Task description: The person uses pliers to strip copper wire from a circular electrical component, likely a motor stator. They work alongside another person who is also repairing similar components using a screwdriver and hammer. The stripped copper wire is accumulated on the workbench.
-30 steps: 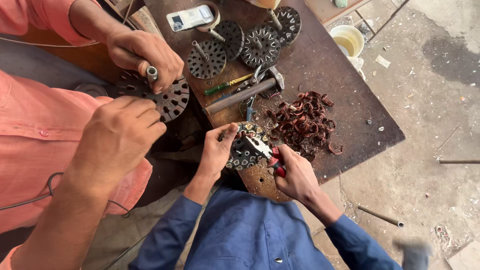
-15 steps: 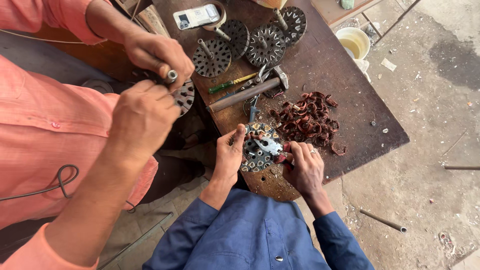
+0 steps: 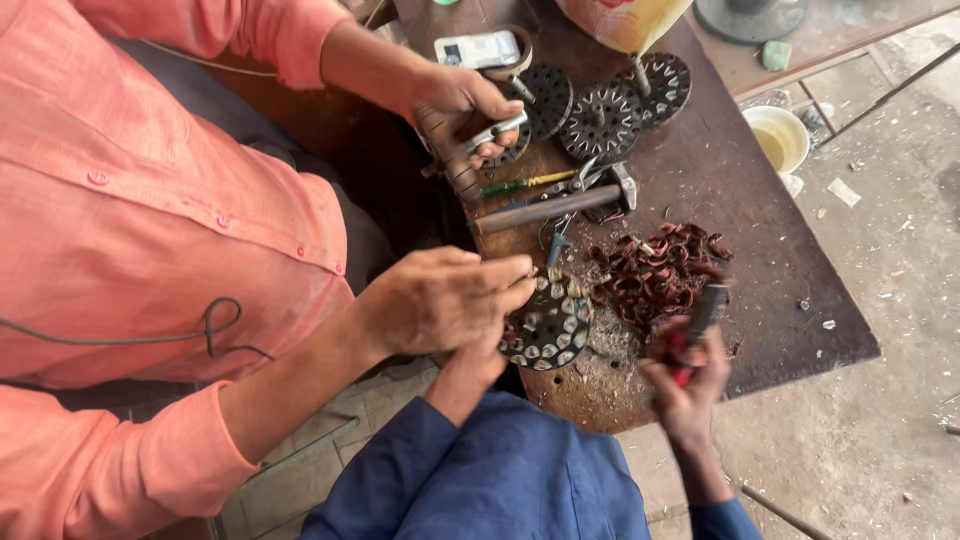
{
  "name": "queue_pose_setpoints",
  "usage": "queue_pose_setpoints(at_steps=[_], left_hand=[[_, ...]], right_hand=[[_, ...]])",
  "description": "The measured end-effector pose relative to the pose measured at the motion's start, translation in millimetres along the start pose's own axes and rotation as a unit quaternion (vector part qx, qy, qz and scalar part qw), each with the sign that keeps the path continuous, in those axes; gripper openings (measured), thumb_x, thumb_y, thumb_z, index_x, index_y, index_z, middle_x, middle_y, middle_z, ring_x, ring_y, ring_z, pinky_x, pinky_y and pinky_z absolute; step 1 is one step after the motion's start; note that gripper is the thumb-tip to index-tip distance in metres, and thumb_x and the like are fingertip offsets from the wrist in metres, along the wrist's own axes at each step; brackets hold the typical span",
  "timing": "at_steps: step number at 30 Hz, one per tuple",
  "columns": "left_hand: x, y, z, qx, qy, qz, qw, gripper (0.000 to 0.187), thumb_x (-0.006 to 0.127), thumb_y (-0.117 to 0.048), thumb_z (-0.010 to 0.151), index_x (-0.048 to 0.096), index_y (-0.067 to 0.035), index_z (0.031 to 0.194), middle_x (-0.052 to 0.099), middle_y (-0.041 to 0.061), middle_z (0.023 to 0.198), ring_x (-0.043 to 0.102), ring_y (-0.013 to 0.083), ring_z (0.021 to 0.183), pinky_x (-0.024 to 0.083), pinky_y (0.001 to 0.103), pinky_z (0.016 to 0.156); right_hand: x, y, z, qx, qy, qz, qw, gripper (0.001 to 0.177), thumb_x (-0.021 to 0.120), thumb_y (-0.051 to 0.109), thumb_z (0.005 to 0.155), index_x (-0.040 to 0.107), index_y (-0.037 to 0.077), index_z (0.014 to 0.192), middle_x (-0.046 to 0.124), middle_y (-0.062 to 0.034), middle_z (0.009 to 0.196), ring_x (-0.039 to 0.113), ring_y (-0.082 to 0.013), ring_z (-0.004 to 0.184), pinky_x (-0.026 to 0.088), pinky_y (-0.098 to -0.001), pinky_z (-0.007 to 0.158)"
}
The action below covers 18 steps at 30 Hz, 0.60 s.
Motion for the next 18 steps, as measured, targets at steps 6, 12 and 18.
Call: queue_pose_setpoints(at_steps=[6,12,18], left_hand=[[-2,-18,-1,-0.011,-0.002,0.45,0.893,0.038,0.064,-0.036,0.104,0.079,-0.001,0.106,0.062,0.002,0.08,0.039,0.0157,0.066,0.031,0.03,0.059],[67,-17,1,-0.03,0.1,0.487,0.867,0.047,0.067,-0.054,0.093,0.077,-0.009,0.103,0.072,-0.002,0.083,0.06,0.0027,0.075,0.048,0.021,0.069],[83,-11,21,-0.059,0.079,0.57,0.816,0.064,0.076,-0.066,0.073,0.065,-0.006,0.092,0.071,0.004,0.077,0.057,0.0089,0.06,0.046,0.029,0.051]], right_hand=[[-23,-17,8,0.091,0.02,0.047,0.995,0.041,0.059,-0.002,0.075,0.058,0.001,0.116,0.063,-0.008,0.091,0.06,-0.0156,0.078,0.054,-0.0304,0.072],[12,-84,-17,0.393,0.181,0.12,0.893,0.041,0.05,0.014,0.087,0.068,-0.006,0.119,0.082,-0.0163,0.105,0.077,-0.0232,0.085,0.06,-0.0319,0.075],[2,-106,-32,0.396,0.173,-0.132,0.892,0.035,0.058,0.017,0.09,0.072,-0.006,0.112,0.08,-0.0149,0.093,0.076,-0.0228,0.075,0.056,-0.0359,0.064]])
Point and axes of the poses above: each hand's wrist, its own z-axis towards the middle knuckle, its own x-axis out of the palm, y = z × x, the point moved 6 cm from there along z, towards the middle knuckle
